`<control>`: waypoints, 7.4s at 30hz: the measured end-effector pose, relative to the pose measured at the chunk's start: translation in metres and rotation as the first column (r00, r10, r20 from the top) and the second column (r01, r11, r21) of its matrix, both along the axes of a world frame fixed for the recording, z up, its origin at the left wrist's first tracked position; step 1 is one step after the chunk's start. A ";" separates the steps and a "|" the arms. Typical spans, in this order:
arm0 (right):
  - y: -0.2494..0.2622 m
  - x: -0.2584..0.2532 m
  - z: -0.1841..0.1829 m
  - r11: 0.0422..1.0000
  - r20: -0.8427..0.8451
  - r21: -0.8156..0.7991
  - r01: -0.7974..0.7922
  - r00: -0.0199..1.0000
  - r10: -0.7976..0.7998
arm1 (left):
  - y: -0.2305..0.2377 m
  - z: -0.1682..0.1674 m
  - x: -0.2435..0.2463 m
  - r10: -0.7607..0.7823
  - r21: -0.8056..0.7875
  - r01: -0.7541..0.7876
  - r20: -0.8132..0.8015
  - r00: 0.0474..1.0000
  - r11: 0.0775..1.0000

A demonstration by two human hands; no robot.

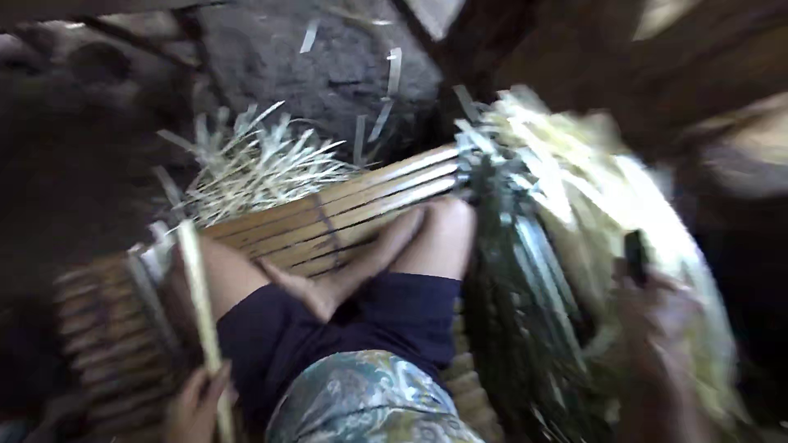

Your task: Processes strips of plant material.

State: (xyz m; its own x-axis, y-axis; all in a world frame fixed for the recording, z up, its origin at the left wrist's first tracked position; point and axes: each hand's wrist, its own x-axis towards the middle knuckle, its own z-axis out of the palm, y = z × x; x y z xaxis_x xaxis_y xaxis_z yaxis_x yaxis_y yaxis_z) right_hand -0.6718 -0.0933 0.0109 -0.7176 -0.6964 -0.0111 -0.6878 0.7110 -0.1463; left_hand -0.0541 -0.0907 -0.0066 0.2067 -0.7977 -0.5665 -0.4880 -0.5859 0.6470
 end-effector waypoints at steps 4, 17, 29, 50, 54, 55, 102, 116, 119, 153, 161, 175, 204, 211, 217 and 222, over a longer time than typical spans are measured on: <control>-0.078 0.126 -0.033 0.857 0.282 -0.417 -0.301 0.854 0.437 | -0.045 0.012 -0.036 0.094 -0.286 -0.149 -0.198 0.976 0.947; -0.137 0.385 -0.030 0.648 0.683 -0.724 -0.237 -0.108 0.723 | -0.057 0.012 -0.072 0.023 -0.375 -0.190 -0.407 0.913 0.907; -0.155 0.368 -0.022 0.407 0.435 -0.795 -0.449 0.044 0.899 | -0.088 0.017 -0.092 0.020 -0.341 -0.245 -0.547 0.837 0.907; -0.109 0.245 0.004 0.434 0.490 -0.859 -0.271 -0.679 0.547 | -0.138 -0.008 0.016 0.270 -0.022 -0.294 -0.340 0.901 0.955; -0.189 0.228 0.033 0.481 0.367 -0.861 0.168 -0.448 0.815 | -0.058 -0.009 -0.004 0.264 0.169 -0.206 -0.504 0.822 0.964; -0.210 0.244 0.042 0.460 0.420 -0.865 0.199 -0.212 0.882 | -0.038 -0.009 -0.008 0.281 0.188 -0.213 -0.521 0.806 0.959; -0.147 0.317 0.019 0.641 0.557 -0.115 -0.759 -0.584 -0.591 | -0.031 0.033 -0.098 0.080 -0.164 -0.312 -0.763 0.642 0.936; -0.146 0.321 0.023 0.653 0.638 -0.060 -0.755 -0.533 -0.556 | -0.029 0.033 -0.101 0.103 -0.187 -0.350 -0.740 0.664 0.918; -0.146 0.321 0.026 0.650 0.656 -0.068 -0.757 -0.524 -0.543 | -0.028 0.032 -0.101 0.093 -0.189 -0.349 -0.753 0.652 0.918; -0.102 0.309 0.037 0.023 0.188 -0.862 -0.507 -0.277 0.942 | -0.127 0.004 -0.125 -0.137 -0.124 -0.655 -0.990 0.031 0.746; -0.129 0.331 0.021 0.039 0.108 -0.824 -0.565 -0.089 0.990 | -0.113 0.039 -0.122 -0.033 -0.059 -0.302 -0.995 0.090 0.951; -0.120 0.309 0.023 0.029 -0.019 -0.789 -0.614 0.072 0.997 | -0.117 0.024 -0.113 -0.036 -0.033 -0.178 -0.999 -0.011 0.984; -0.069 0.302 0.045 -0.051 0.409 -0.818 -0.572 -0.643 0.647 | -0.131 -0.070 -0.015 0.063 0.027 -0.772 -0.998 0.017 0.634; -0.135 0.296 0.028 0.427 0.564 -0.717 -0.551 -0.098 0.820 | -0.082 0.022 -0.107 0.022 -0.044 -0.187 -0.942 0.335 0.981; -0.103 0.327 0.008 0.315 0.660 -0.745 -0.588 -0.579 0.479 | -0.086 0.012 -0.121 0.247 0.213 -0.636 -0.968 -0.035 0.742; -0.076 0.294 0.022 0.229 0.624 -0.775 -0.588 -0.770 0.134 | -0.096 -0.011 -0.074 0.405 0.182 -0.862 -0.914 0.030 0.473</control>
